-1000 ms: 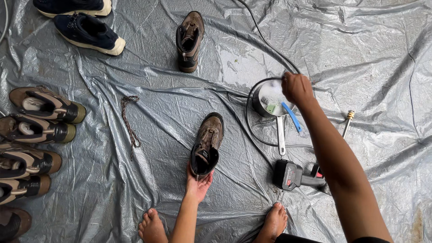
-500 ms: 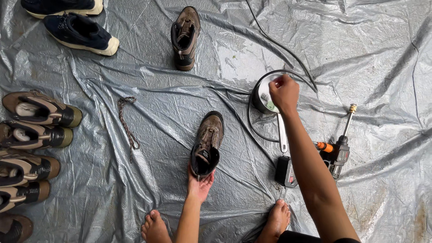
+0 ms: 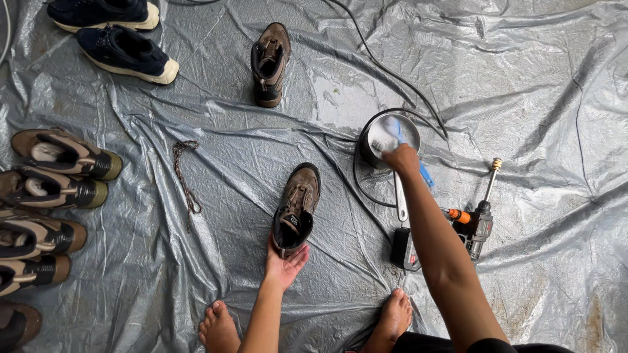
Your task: The person uses a power drill with a brush attachment to scrub the sole of a shoe. They then dip a separate brush into a pot of water and scrub the upper part of the shoe by hand.
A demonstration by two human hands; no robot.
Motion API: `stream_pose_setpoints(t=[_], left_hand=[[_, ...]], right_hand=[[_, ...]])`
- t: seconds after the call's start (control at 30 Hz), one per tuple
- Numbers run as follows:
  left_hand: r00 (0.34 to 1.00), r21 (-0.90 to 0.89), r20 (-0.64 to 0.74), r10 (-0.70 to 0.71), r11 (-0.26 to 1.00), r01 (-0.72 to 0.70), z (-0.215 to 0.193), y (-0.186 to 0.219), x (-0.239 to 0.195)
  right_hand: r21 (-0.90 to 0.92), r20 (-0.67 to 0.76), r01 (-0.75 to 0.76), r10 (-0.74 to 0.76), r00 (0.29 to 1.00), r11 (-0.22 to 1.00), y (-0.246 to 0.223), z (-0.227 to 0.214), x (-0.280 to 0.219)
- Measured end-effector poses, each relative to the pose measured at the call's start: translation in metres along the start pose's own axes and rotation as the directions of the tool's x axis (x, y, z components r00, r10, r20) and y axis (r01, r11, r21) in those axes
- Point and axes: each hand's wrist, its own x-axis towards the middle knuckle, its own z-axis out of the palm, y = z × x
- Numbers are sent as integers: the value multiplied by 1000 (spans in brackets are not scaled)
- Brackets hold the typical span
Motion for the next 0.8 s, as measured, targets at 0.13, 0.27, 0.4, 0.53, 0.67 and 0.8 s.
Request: stream_pose_setpoints(t=[0.13,0.27,0.4,0.53,0.67,0.8], left_hand=[[992,-10,98,-82,996,83,-11,2,32],[993,-40,83,-83,995,87,-8,1,32],[997,-158,72,-12,987,23,6,-7,31],[987,-172,142,69,984,-44,8,-35,42],[984,-144,177,20,990,5,-3,-46,51],[994,-6,107,32,999,-31,-21,-41,54]], right_hand=[[641,88,-17,-52,995,767,31,-13,-7],[766,168,-73,-90,982,639,54,-50,-95],[876,202,-114,-142,969,470,68,-53,-149],[883,289,-201,-155,945,424,63,-39,-207],[819,247,-106,-179,952,564,103,54,-158],[802,267,-91,-217,939,591,61,61,-220]])
